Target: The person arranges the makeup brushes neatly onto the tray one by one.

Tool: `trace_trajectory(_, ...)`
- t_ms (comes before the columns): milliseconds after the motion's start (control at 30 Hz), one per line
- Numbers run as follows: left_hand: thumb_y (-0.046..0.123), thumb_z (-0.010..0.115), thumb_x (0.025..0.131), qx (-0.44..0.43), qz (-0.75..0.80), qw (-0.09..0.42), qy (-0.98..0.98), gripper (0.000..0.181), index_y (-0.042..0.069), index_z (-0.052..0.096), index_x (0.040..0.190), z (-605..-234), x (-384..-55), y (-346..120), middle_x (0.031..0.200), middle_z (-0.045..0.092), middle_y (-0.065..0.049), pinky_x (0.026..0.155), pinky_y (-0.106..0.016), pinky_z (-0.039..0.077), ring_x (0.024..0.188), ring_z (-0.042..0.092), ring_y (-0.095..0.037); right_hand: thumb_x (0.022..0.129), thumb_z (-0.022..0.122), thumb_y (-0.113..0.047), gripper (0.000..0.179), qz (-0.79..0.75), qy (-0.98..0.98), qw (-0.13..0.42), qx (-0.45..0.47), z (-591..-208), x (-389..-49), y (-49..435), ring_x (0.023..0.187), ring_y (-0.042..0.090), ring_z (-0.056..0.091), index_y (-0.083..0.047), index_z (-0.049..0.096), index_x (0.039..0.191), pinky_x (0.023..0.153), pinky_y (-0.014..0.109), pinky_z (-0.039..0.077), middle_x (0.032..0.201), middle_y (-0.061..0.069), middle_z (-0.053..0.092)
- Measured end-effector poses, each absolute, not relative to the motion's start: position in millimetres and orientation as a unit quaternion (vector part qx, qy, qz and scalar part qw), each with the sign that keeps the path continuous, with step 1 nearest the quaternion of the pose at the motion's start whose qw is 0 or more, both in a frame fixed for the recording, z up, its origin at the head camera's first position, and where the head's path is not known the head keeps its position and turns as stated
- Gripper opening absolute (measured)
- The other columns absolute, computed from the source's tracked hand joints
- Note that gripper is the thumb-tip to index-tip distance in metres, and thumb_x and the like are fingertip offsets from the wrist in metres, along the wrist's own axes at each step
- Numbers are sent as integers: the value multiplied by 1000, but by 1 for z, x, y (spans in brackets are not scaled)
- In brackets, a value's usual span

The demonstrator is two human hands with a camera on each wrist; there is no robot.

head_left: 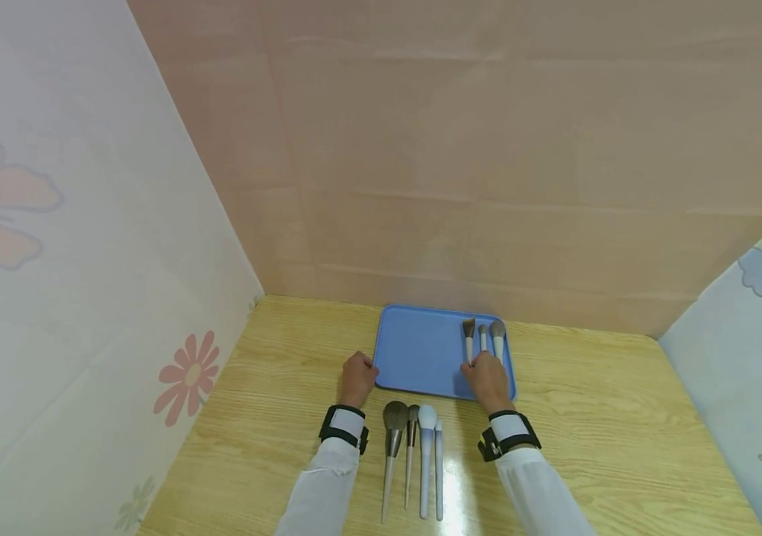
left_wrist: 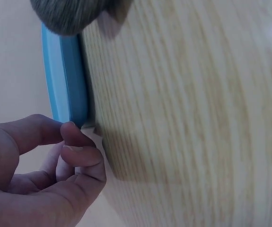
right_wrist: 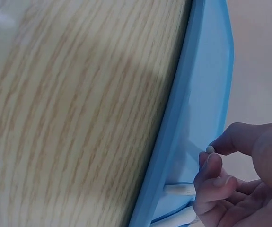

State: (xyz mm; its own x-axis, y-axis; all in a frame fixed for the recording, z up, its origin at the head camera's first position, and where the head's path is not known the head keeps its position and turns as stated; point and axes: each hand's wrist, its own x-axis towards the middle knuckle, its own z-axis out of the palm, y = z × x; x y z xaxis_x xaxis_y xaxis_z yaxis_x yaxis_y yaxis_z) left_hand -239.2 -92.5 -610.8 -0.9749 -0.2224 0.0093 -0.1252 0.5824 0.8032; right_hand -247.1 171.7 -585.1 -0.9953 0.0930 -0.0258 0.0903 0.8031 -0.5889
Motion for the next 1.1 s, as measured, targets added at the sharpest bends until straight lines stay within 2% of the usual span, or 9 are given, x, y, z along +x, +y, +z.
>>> trace_trajectory(67, -7, 67, 81, 108, -445, 38, -888, 5, -7, 64, 84, -599, -235, -90, 81, 65, -18, 66, -41, 53, 75, 62, -30, 87, 67, -13, 38, 310, -950, 0, -47, -586, -248, 172, 46, 14, 40, -10, 49, 54, 42, 26, 29, 50, -2, 43)
trace_trajectory(233, -5, 67, 83, 113, -424, 33, -898, 5, -5, 65, 87, -594, -232, -89, 82, 65, -16, 65, -37, 52, 76, 61, -26, 88, 67, -13, 39, 312, -949, -2, -47, -587, -248, 171, 45, 14, 40, -11, 47, 54, 42, 27, 30, 49, -2, 43)
trace_trajectory(567, -6, 66, 83, 107, -434, 32, -894, 7, -8, 64, 90, -592, -232, -88, 82, 65, -17, 64, -38, 52, 74, 62, -26, 88, 64, -11, 41, 297, -954, 0, -33, -588, -250, 172, 45, 13, 36, -12, 43, 54, 42, 26, 27, 47, -3, 37)
trace_trajectory(1100, -6, 67, 84, 121, -434, 24, -892, 6, -6, 64, 89, -591, -232, -86, 81, 64, -16, 64, -37, 51, 73, 60, -24, 88, 65, -13, 36, 266, -963, -14, -46, -594, -255, 172, 48, 16, 43, -10, 46, 58, 42, 29, 31, 52, 1, 47)
